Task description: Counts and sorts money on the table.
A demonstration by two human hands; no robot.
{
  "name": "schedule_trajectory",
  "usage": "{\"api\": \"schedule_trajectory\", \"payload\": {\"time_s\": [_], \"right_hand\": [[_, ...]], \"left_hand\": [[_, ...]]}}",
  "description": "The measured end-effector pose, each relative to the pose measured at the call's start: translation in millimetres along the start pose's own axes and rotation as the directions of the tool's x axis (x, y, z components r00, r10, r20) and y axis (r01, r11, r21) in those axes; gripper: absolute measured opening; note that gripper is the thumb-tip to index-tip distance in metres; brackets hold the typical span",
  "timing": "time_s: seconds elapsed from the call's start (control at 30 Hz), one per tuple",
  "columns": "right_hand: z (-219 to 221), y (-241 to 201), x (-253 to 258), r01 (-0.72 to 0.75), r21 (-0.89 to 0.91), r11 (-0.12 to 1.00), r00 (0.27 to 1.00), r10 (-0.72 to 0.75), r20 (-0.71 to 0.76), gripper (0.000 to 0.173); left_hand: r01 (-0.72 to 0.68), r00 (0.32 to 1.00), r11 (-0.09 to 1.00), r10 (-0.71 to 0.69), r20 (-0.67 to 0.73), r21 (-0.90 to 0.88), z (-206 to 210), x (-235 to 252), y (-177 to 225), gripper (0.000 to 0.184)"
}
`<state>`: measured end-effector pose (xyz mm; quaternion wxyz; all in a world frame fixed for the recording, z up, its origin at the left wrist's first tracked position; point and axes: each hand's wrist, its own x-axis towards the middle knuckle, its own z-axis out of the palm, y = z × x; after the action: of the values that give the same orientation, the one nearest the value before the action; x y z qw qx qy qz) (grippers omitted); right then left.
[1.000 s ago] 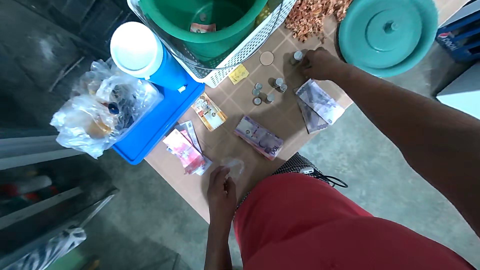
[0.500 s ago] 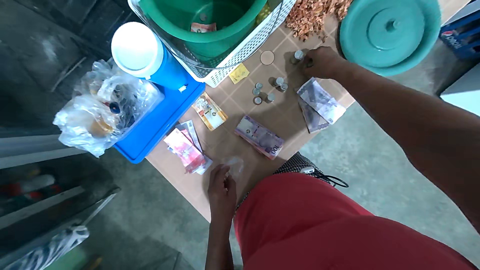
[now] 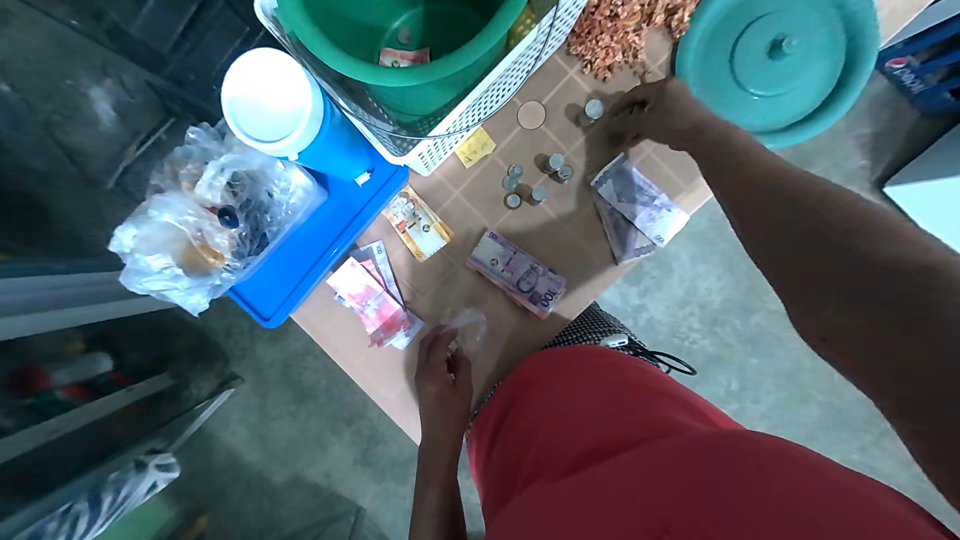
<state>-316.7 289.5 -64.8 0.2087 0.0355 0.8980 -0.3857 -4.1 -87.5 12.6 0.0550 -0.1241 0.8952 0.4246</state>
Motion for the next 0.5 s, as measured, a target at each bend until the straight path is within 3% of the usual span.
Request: {"api": "schedule_trajectory", "payload": {"time_s": [0.07,0.13,0.2,0.27,0.37,0.5], "right_hand": [[-11.8,1.7,-9.4,-0.122,0.409,0.904,0.985,0.161,-0.062,0.019],[-20.3,-2.0,-18.0,-0.162,0.594,0.788,0.965,0.252,-0.070,0.009],[-21.0,-7.0,-25.5,-0.206,0.457,0.865,0.965,0.257,-0.051,0.013],[-14.3,-14.6,-28.2,-0.238,0.173,0.956,0.970,0.241,0.000,0.023],[3.9,-11.2,-22.1,-0.210,-0.140,0.968,0.977,0.213,0.012,0.035],[16.2,-14.2,-19.7,-0.175,-0.254,0.951,0.983,0.181,-0.001,0.038]], "left_hand": [[0.011,1.000,1.000,-0.011,0.001,0.000,-1.0,-1.3,-1.4,0.027],[0.010,1.000,1.000,-0.010,0.008,-0.020,0.2,-1.7,-4.2,0.028],[-0.002,1.000,1.000,0.003,0.022,-0.027,2.9,-0.1,-4.7,0.028],[-0.016,0.999,1.000,0.017,0.040,-0.024,5.9,3.3,-1.7,0.027],[-0.039,0.998,0.999,0.040,0.042,-0.014,7.5,7.5,1.5,0.027],[-0.018,0.999,1.000,0.018,0.034,0.003,6.1,4.6,-1.7,0.027]]}}
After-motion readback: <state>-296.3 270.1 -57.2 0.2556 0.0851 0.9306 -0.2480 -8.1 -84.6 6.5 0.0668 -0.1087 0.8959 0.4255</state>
